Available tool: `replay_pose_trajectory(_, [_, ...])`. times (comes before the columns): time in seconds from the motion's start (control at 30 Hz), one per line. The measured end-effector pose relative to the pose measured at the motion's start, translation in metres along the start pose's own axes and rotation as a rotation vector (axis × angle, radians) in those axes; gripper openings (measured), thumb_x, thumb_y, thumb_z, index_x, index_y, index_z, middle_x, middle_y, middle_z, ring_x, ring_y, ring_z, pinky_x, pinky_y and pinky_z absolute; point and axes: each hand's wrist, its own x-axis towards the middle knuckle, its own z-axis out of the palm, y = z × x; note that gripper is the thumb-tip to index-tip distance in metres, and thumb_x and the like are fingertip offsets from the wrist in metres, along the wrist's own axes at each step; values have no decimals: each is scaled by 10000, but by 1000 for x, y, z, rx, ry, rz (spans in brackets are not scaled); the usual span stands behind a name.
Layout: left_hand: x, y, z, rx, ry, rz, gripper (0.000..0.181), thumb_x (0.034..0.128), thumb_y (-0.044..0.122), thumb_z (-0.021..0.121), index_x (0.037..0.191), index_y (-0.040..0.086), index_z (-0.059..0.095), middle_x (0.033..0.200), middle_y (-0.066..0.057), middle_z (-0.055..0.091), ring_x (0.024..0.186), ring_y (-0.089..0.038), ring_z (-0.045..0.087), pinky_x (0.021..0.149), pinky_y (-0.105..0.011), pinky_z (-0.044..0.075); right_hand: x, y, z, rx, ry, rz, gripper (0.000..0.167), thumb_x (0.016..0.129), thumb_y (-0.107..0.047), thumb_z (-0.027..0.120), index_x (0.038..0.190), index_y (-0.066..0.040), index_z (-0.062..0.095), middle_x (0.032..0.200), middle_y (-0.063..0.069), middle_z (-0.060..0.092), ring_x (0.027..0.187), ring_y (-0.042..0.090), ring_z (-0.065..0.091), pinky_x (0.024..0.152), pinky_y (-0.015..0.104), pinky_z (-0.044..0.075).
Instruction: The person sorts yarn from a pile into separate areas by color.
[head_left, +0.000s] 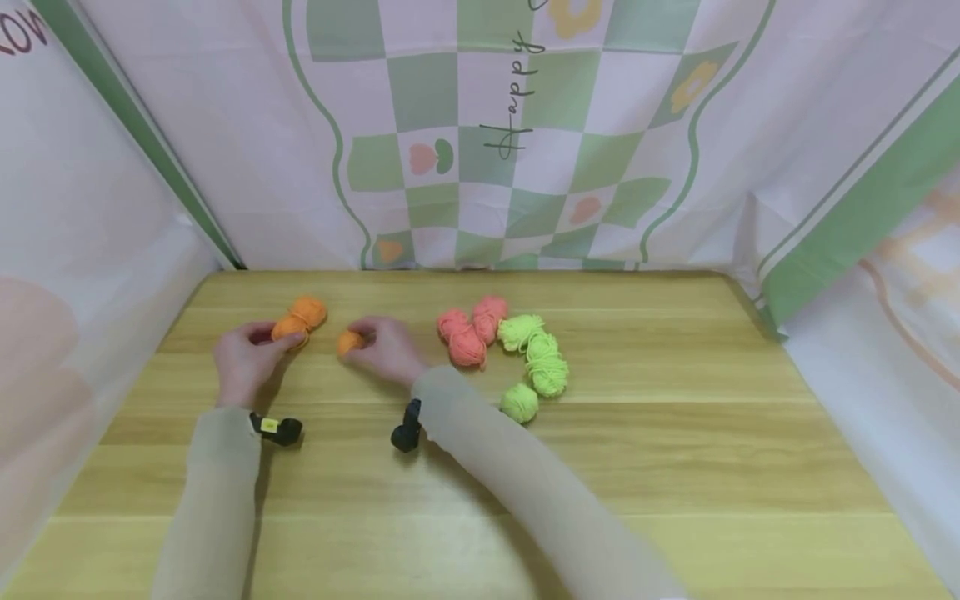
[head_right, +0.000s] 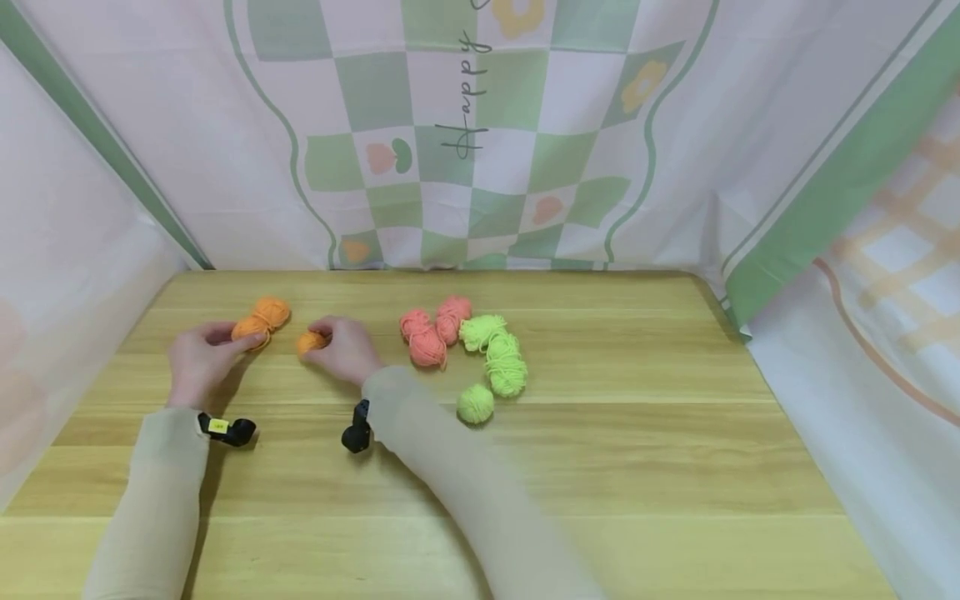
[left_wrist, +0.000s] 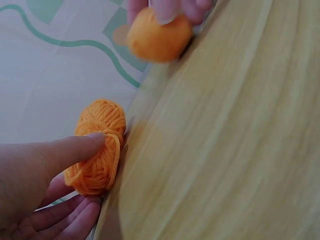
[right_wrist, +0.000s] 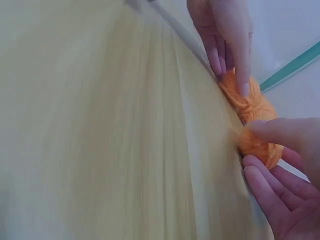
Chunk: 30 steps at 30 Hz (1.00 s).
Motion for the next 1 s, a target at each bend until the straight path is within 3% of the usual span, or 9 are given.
replay_pose_trajectory(0.2, [-1, 0, 0, -6, 0, 1, 699, 851, 466, 820, 1316, -24, 642, 1238, -210, 656, 1102, -315, 589, 918, -370, 464, 4, -10, 17, 103, 57, 93, 438, 878, -167, 830, 1282, -70, 691, 1207, 29, 705, 1072, 116, 633, 919, 215, 478])
replay_pose_trajectory(0.37, [-2, 0, 1, -31, -2, 6, 653, 864, 413, 825, 1313, -26, 643, 1221, -209, 660, 1084, -306, 598, 909, -344, 471, 4, -17, 22, 241, -26, 134, 620, 907, -112, 785, 1469, -65, 529, 1447, 72, 567, 1174, 178, 627, 957, 262, 496])
replay_pose_trajectory(0.47, [-3, 1, 1, -36, -3, 6, 632, 872, 386, 824, 1314, -25, 639, 1218, -206, 659, 1078, -301, 598, 914, -342, 471, 4, -19, 22, 297, -83, 131, 682, 925, -84, 756, 1526, -43, 438, 1528, 124, 471, 1223, 232, 607, 975, 276, 494])
replay_pose_trajectory(0.63, [-2, 1, 1, -30, -3, 2, 637, 876, 379, 822, 1329, -25, 630, 1227, -206, 656, 1085, -299, 595, 915, -338, 467, 3, -19, 21, 333, -112, 122, 681, 938, -95, 747, 1530, -22, 419, 1523, 152, 470, 1248, 257, 588, 962, 274, 503])
replay_pose_trajectory(0.8, [-2, 0, 0, -28, -4, 4, 685, 875, 408, 815, 1357, -34, 609, 1257, -228, 647, 1109, -318, 599, 939, -381, 471, 3, -21, 13, 330, -94, 114, 684, 932, -156, 770, 1522, -38, 444, 1528, 102, 477, 1305, 277, 542, 970, 301, 506])
replay_pose_trajectory(1.0, [-2, 0, -1, -17, -7, -3, 696, 878, 418, 809, 1369, -29, 601, 1264, -227, 645, 1113, -318, 597, 932, -376, 463, 6, -27, -12, 325, -52, 39, 661, 928, -165, 776, 1505, -44, 475, 1526, 82, 484, 1338, 302, 510, 990, 310, 494])
